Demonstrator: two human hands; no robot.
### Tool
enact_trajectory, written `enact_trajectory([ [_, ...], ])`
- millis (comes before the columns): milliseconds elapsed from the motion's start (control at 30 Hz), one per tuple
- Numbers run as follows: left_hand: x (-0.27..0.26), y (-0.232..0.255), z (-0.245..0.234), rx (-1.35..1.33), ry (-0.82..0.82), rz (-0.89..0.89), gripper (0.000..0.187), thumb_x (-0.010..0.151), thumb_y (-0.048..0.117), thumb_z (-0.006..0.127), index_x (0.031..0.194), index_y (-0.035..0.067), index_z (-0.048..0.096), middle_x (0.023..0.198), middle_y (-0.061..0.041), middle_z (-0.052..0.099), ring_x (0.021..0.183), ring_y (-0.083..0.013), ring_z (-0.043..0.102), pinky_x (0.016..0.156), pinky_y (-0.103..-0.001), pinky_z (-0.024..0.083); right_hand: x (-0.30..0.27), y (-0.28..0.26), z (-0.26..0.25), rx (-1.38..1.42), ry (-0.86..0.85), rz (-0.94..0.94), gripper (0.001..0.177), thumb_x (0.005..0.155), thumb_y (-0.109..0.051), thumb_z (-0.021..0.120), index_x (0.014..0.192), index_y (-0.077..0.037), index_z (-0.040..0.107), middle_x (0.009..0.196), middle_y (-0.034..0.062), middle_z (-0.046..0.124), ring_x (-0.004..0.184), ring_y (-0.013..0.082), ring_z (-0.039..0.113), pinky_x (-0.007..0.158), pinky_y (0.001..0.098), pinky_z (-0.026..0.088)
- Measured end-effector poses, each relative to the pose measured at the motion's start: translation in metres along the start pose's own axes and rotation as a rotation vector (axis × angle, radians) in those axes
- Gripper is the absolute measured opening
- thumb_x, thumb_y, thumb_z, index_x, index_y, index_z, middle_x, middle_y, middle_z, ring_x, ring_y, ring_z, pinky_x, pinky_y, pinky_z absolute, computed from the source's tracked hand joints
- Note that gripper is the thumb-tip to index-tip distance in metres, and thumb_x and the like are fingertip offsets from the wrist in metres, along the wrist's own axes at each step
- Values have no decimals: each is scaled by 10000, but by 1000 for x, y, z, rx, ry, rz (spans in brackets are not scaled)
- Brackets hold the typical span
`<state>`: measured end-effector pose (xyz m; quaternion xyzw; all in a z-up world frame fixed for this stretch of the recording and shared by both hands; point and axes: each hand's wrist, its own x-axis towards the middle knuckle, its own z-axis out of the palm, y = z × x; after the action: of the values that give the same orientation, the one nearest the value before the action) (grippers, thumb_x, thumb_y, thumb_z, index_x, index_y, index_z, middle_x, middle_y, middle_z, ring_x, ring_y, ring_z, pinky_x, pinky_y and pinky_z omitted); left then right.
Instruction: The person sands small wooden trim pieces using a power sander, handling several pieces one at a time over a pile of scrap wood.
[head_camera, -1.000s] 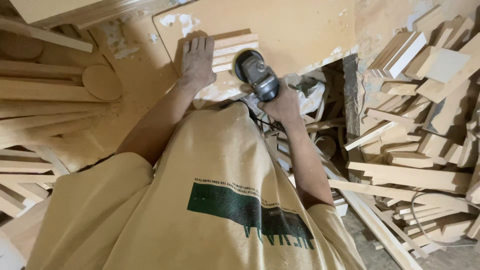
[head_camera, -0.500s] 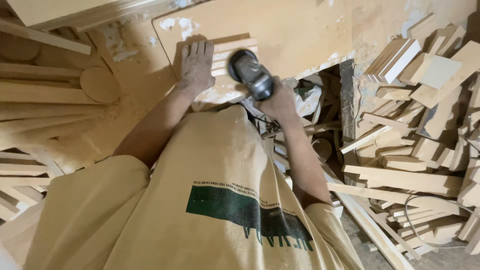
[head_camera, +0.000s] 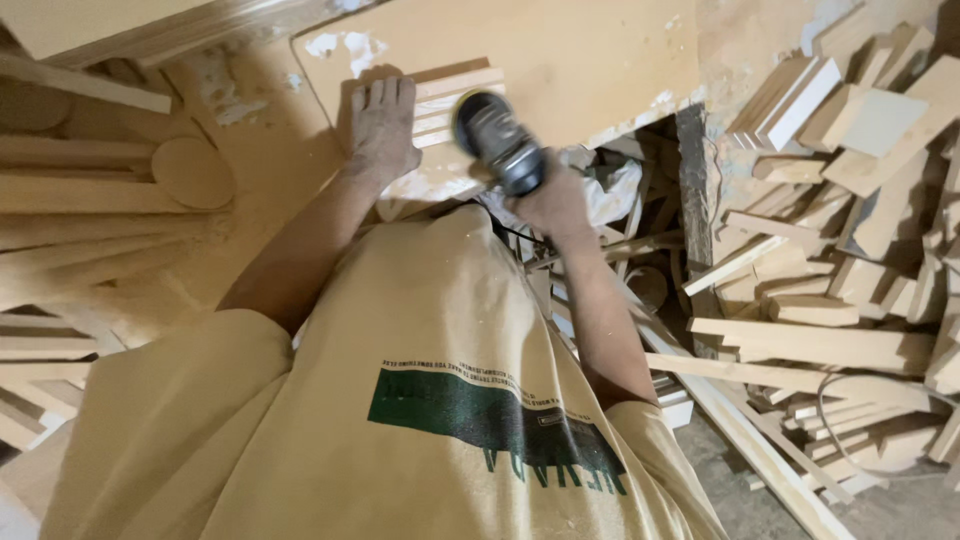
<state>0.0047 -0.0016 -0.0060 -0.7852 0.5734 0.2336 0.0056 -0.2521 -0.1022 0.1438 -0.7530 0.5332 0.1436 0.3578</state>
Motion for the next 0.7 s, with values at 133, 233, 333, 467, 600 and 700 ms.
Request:
enact_trajectory([
  [133,-5,2,-6,-74,-18,-7,1001,761,336,946,1594,36,480,1430,-141,554,1262,-345,521,1152,-508,389,-18,13,6,-113,47,-150,689,705,-200,917,1322,-49,649,1043,173,843,909,395,821,862,488,699],
  [233,-5,-3,6,-30,45,14,965,742,307,924,1566,42,497,1404,-148,576,1227,-344,539,1085,-496,417,-21,23,-12,-20,-53,23,856,716,-94,893,1531,-77,631,1297,186,834,1162,332,821,1086,436,656],
  [333,-3,-3,7,9,72,31,999,745,383,930,1573,43,486,1402,-142,565,1219,-337,536,1075,-493,408,-9,58,-13,-79,100,83,772,720,-291,895,1417,-58,661,1173,147,837,1032,336,805,969,435,668],
  [467,-12,7,-6,-7,33,-12,991,766,410,950,1557,29,490,1385,-144,574,1223,-320,553,1125,-491,451,-23,50,-26,40,274,169,576,700,-528,901,1111,-143,779,991,82,839,936,339,794,851,448,592],
  [600,-23,25,13,79,91,-150,1208,784,799,890,1614,31,467,1491,-150,611,1293,-327,600,1167,-497,452,-36,65,-23,383,294,284,251,671,-264,859,801,-153,675,770,-20,646,703,135,565,646,363,478],
  [700,-35,42,32,-86,99,-225,1162,798,557,993,1626,13,386,1563,-220,503,1438,-359,498,1218,-540,369,-30,116,5,533,442,278,441,627,-292,1042,923,-99,778,750,115,722,742,278,751,661,421,559],
])
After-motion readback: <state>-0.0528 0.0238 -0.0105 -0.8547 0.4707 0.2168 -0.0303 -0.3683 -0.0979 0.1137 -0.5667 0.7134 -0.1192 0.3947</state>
